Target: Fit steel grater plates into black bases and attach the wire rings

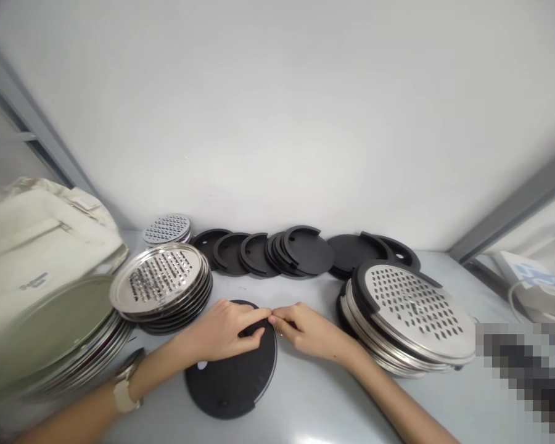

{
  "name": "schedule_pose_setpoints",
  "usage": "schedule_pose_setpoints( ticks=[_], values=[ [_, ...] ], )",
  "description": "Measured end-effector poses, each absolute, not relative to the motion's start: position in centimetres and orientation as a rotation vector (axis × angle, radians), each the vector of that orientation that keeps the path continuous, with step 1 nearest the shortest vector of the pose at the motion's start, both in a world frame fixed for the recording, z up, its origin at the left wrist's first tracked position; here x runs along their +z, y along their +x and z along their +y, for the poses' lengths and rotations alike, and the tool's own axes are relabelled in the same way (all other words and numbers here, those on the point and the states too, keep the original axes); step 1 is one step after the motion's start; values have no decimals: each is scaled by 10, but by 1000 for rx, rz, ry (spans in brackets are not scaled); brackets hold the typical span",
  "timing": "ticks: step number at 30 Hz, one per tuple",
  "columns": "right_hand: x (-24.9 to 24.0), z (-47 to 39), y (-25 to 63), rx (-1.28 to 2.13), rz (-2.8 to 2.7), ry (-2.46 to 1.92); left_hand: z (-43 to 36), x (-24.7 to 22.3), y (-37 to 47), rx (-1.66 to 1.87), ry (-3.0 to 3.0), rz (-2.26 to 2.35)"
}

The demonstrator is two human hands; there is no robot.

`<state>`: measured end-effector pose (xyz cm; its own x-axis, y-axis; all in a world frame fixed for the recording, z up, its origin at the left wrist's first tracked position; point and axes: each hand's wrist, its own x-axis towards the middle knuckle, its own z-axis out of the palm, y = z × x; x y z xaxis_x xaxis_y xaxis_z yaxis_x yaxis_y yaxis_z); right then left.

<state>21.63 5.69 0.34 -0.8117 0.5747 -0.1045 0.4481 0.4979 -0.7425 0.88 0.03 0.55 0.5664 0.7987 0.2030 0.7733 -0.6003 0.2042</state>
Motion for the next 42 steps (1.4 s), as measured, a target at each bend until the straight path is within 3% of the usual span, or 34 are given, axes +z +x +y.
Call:
schedule_pose_setpoints(
  ticks=[42],
  values=[
    [5,57,218,1272,-2609,-842,3,5,9,416,2673,1345]
  ],
)
